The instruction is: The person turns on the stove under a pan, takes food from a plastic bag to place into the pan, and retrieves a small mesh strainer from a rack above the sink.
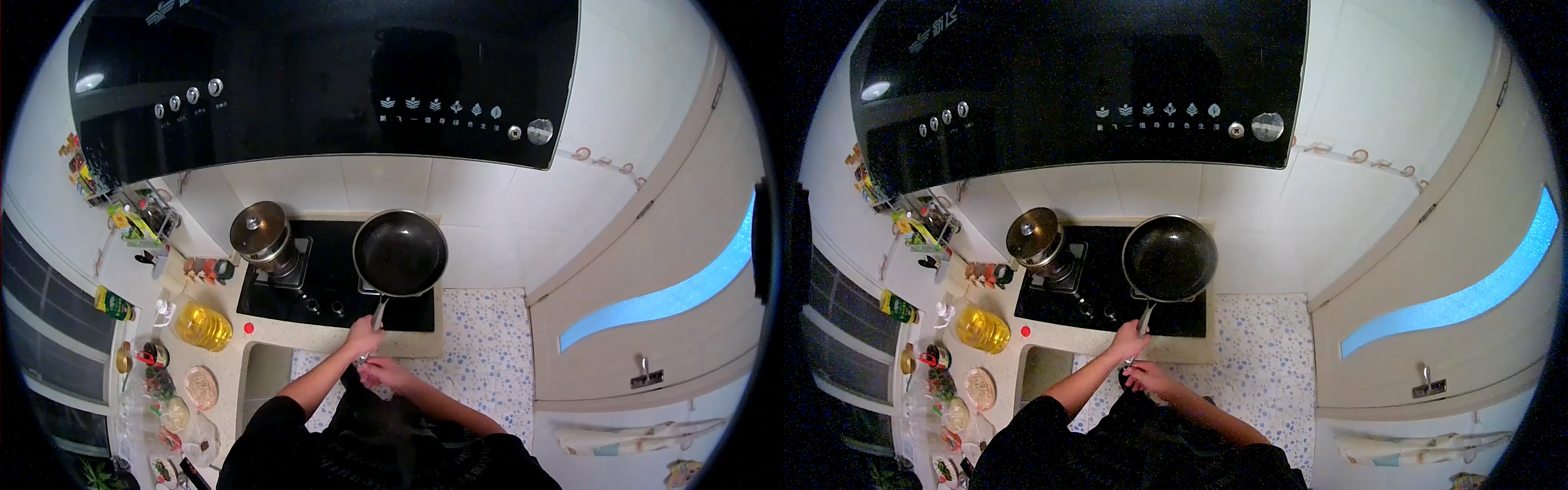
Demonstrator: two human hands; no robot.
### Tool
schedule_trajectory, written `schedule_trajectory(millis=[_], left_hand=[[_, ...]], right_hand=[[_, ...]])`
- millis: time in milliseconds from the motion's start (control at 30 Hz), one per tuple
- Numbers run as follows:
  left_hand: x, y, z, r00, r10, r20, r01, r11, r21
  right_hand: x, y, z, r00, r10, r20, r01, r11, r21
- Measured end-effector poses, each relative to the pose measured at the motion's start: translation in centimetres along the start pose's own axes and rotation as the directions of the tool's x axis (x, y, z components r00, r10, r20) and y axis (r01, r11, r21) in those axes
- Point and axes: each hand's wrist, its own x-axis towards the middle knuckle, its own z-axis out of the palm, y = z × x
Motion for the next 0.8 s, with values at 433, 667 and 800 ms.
schedule_trajectory(millis=[433, 667, 800], left_hand=[[2.5, -1.6, 1.0, 0.998, 0.007, -0.062, -0.003, 0.998, 0.065], [4.3, -3.2, 2.0, 0.996, 0.018, -0.087, -0.011, 0.997, 0.075], [3.6, -1.8, 1.8, 0.997, -0.033, -0.071, 0.036, 0.999, 0.031]], right_hand=[[-0.3, 0.1, -0.5, 0.997, 0.065, -0.036, -0.062, 0.996, 0.057], [-0.7, -0.1, -1.2, 0.996, 0.075, -0.037, -0.072, 0.993, 0.095], [-0.9, -0.8, -1.2, 0.994, 0.098, -0.055, -0.094, 0.993, 0.073]])
